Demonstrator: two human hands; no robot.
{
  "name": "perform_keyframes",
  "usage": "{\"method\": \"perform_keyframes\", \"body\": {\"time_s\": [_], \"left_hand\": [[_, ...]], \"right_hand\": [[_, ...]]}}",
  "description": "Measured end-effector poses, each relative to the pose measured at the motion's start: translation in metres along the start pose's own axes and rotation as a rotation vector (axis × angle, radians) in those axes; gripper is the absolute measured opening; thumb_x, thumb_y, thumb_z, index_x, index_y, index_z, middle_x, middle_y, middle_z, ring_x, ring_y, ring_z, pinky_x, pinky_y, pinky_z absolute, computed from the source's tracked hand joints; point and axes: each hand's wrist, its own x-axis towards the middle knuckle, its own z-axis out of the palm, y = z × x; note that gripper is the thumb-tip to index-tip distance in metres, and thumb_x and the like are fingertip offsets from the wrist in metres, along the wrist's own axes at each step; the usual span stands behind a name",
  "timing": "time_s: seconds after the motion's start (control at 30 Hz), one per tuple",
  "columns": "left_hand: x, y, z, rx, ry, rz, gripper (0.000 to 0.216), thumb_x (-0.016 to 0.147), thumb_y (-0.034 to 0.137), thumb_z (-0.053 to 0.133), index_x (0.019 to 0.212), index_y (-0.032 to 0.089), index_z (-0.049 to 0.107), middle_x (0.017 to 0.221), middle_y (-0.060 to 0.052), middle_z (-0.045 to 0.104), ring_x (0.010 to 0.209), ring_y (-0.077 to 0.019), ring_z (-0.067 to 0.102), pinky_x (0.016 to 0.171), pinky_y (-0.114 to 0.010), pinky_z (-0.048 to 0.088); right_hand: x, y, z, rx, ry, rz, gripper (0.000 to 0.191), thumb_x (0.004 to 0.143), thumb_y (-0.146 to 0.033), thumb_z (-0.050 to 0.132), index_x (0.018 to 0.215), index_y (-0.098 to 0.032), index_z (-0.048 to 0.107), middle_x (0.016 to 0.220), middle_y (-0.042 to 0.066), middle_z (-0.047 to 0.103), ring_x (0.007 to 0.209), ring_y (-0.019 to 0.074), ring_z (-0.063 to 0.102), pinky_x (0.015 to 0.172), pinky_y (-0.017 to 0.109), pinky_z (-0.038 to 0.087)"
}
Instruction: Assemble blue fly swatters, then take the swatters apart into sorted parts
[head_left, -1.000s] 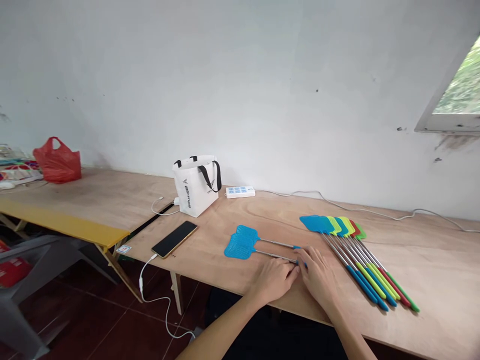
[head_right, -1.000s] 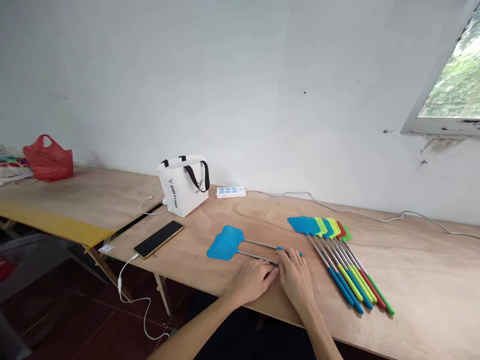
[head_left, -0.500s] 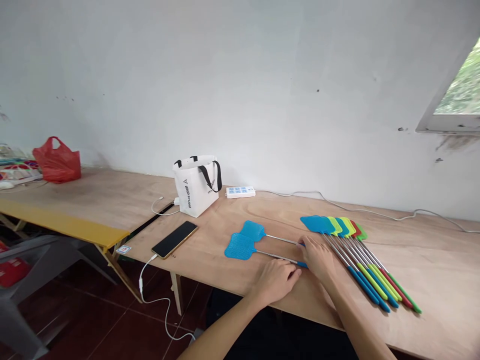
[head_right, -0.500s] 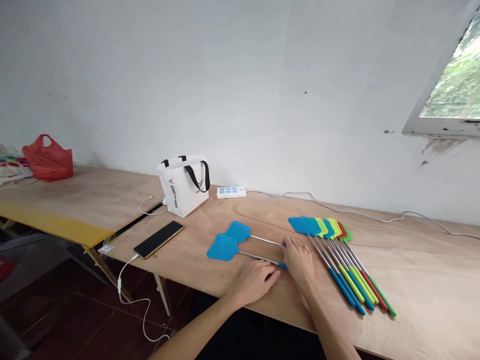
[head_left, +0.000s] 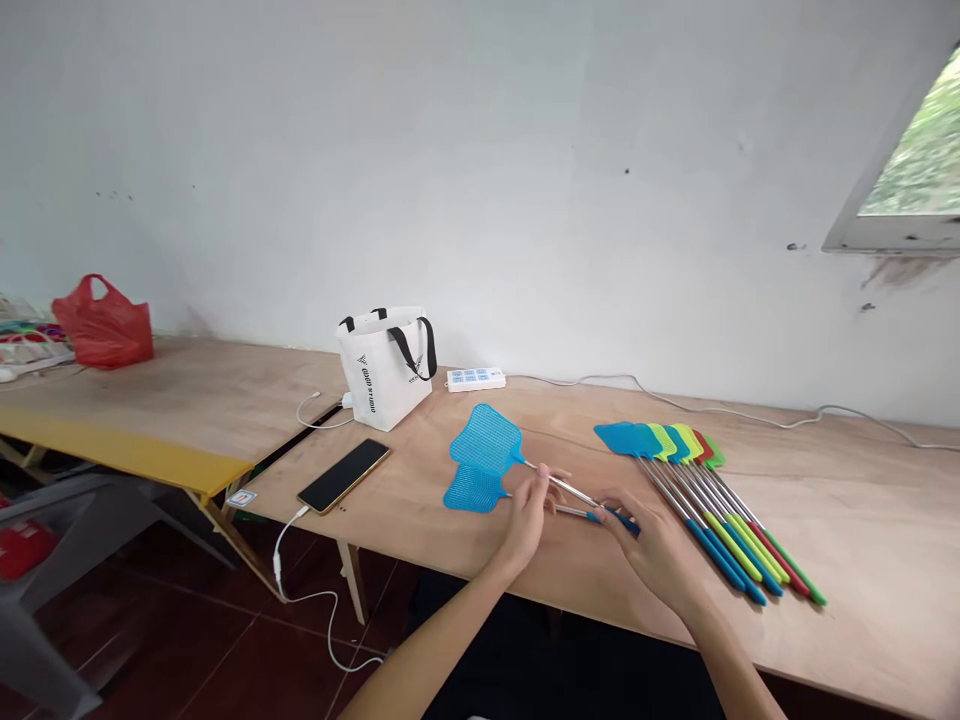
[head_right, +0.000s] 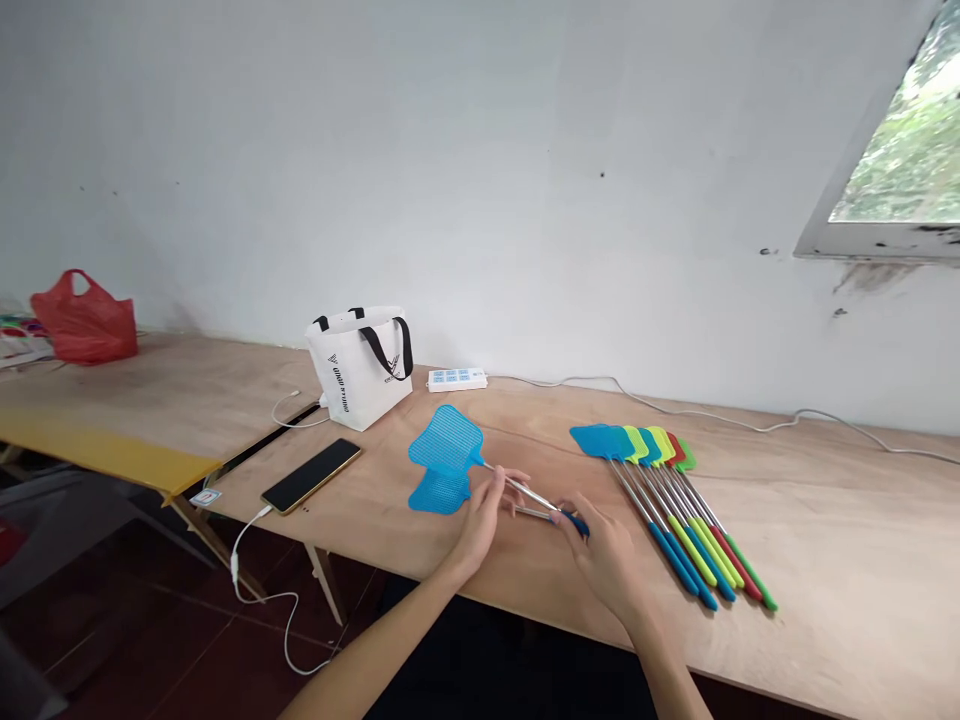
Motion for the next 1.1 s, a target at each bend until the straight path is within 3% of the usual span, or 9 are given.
{"method": "perform_keyframes", "body": {"time_s": [0.1,0.27,0.4,0.5,0.7,0.83,0.97,1.1], "left_hand": [[0.000,0.012,-0.004,0.049,0.043,0.061,0.060,0.098,0.065,0.043,0.084,0.016,0.074,0.085,-0.009,0.070,0.078,-0.0194,0.059,0.071,-0.030,0.043],[-0.004,0.021,-0.002,0.032,0.100,0.027,0.056,0.099,0.061,0.044,0.079,0.017,0.073,0.089,-0.009,0.071,0.087,-0.0217,0.061,0.080,-0.033,0.044],[0.005,0.029,-0.014,-0.131,0.209,-0.023,0.053,0.092,0.066,0.053,0.079,0.017,0.069,0.091,-0.010,0.070,0.089,-0.0221,0.062,0.074,-0.030,0.044],[0.020,0.043,-0.042,-0.250,0.350,0.029,0.052,0.082,0.068,0.066,0.076,0.017,0.065,0.084,-0.007,0.066,0.081,-0.0187,0.060,0.068,-0.027,0.043],[0.035,0.073,-0.092,-0.357,0.538,0.136,0.050,0.076,0.066,0.076,0.072,0.018,0.059,0.078,-0.003,0.060,0.076,-0.0149,0.058,0.066,-0.025,0.044],[0.033,0.078,-0.090,-0.318,0.475,0.171,0.050,0.077,0.065,0.075,0.072,0.018,0.060,0.079,-0.004,0.061,0.076,-0.0152,0.059,0.065,-0.025,0.045],[0.031,0.075,-0.083,-0.249,0.433,0.228,0.049,0.084,0.063,0.068,0.068,0.017,0.060,0.077,-0.006,0.063,0.076,-0.0173,0.062,0.062,-0.026,0.045],[0.030,0.072,-0.076,-0.090,0.467,0.236,0.053,0.092,0.064,0.055,0.072,0.016,0.067,0.076,-0.009,0.069,0.071,-0.0184,0.064,0.062,-0.028,0.047]], "right_hand": [[-0.001,-0.014,0.003,-0.056,-0.048,-0.025,0.034,0.101,-0.051,0.042,0.112,-0.028,0.065,0.102,0.005,0.076,0.085,0.0221,0.071,0.071,0.031,0.051],[-0.004,-0.030,0.012,-0.270,0.055,-0.058,0.042,0.105,-0.049,0.034,0.088,-0.026,0.065,0.082,0.002,0.074,0.072,0.0210,0.069,0.059,0.028,0.039],[-0.006,-0.031,0.008,-0.445,0.123,-0.111,0.047,0.106,-0.050,0.032,0.081,-0.025,0.063,0.074,0.002,0.072,0.066,0.0195,0.066,0.056,0.028,0.032],[-0.003,-0.017,-0.007,-0.453,0.135,-0.158,0.043,0.106,-0.046,0.034,0.087,-0.025,0.066,0.085,0.003,0.074,0.078,0.0189,0.068,0.063,0.028,0.038],[0.005,0.049,-0.040,-0.403,0.172,-0.162,0.043,0.102,-0.054,0.039,0.094,-0.027,0.071,0.098,0.006,0.075,0.091,0.0233,0.069,0.077,0.034,0.049],[0.003,0.072,-0.053,-0.300,0.117,-0.053,0.050,0.096,-0.067,0.042,0.094,-0.028,0.072,0.102,0.006,0.076,0.094,0.0270,0.071,0.078,0.038,0.055],[-0.004,0.071,-0.066,-0.241,0.074,0.065,0.049,0.092,-0.069,0.047,0.098,-0.029,0.074,0.107,0.005,0.077,0.097,0.0283,0.071,0.079,0.038,0.058],[-0.009,0.061,-0.076,-0.257,0.130,-0.020,0.047,0.094,-0.067,0.048,0.098,-0.029,0.076,0.108,0.006,0.077,0.097,0.0273,0.072,0.076,0.035,0.058]]}}
